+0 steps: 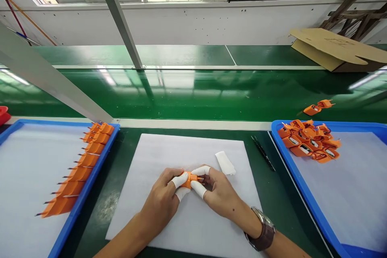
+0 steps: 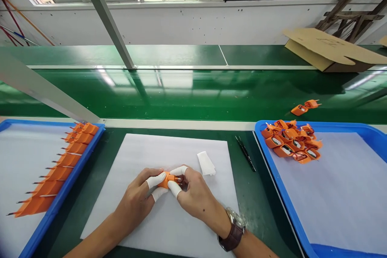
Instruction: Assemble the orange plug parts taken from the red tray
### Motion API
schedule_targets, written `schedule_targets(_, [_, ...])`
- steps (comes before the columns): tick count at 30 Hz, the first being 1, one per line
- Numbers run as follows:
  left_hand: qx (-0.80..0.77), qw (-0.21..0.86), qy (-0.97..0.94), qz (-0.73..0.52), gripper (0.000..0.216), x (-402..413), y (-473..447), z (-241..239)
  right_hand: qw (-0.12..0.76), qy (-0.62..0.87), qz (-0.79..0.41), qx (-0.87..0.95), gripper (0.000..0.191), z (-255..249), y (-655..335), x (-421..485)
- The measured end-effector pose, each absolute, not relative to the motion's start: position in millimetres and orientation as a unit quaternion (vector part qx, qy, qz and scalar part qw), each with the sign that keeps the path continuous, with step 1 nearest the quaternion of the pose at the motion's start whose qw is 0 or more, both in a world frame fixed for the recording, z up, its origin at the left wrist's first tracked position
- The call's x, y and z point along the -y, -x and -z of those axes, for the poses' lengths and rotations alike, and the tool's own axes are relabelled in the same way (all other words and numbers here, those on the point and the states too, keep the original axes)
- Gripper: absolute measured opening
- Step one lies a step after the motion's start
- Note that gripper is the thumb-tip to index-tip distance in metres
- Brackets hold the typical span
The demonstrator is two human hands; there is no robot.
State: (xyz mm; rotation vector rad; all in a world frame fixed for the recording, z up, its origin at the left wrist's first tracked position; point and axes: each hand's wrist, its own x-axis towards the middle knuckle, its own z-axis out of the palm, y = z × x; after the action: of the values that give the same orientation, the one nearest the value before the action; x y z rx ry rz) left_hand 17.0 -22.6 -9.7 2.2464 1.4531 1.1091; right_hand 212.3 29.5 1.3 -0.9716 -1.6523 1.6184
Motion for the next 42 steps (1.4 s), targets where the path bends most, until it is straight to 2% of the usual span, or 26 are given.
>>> schedule_targets(12, [-0.502,0.143,-0.771,-0.366,0.055,26.8,-18.8,7.2,0.298,0.354,-0.583,0.668,0.031,-10.4,-220.3,-27.5])
schedule_targets(23, [-0.478,0.102,-0.784,-0.382,0.058,20.4,-21.6,5.7,0.323,0.370,-0.578,0.651,0.024,1.3,-215.2,-25.8])
schedule_targets(29, [-0.479,0.093,-0.786,-0.380,0.057,19.6,-22.2,7.7,0.330,0.357,-0.614,0.622,0.023,-0.8,-214.7,-25.7])
schedule_targets(32, [-0.487,0.124,-0.779,-0.376,0.054,21.2,-20.2,6.7,0.322,0.367,-0.627,0.607,0.019,-6.0,-216.4,-28.1])
schedule_targets(35, [-0.516,0.199,-0.745,-0.373,0.049,21.9,-17.4,1.8,0.342,0.351,-0.683,0.542,0.039,-9.9,-217.6,-33.1])
schedule_targets(37, [-0.529,0.266,-0.707,-0.387,0.044,21.4,-16.5,-2.3,0.361,0.338,-0.704,0.509,0.043,-10.3,-218.1,-35.4])
schedule_targets(40, [-0.520,0.344,-0.648,-0.437,0.036,21.8,-16.9,-10.2,0.353,0.346,-0.691,0.527,0.044,-7.7,-219.4,-33.8])
schedule_targets(42, [-0.517,0.353,-0.623,-0.469,0.034,26.4,-15.2,-19.3,0.336,0.352,-0.673,0.558,0.044,-4.6,-221.0,-30.1])
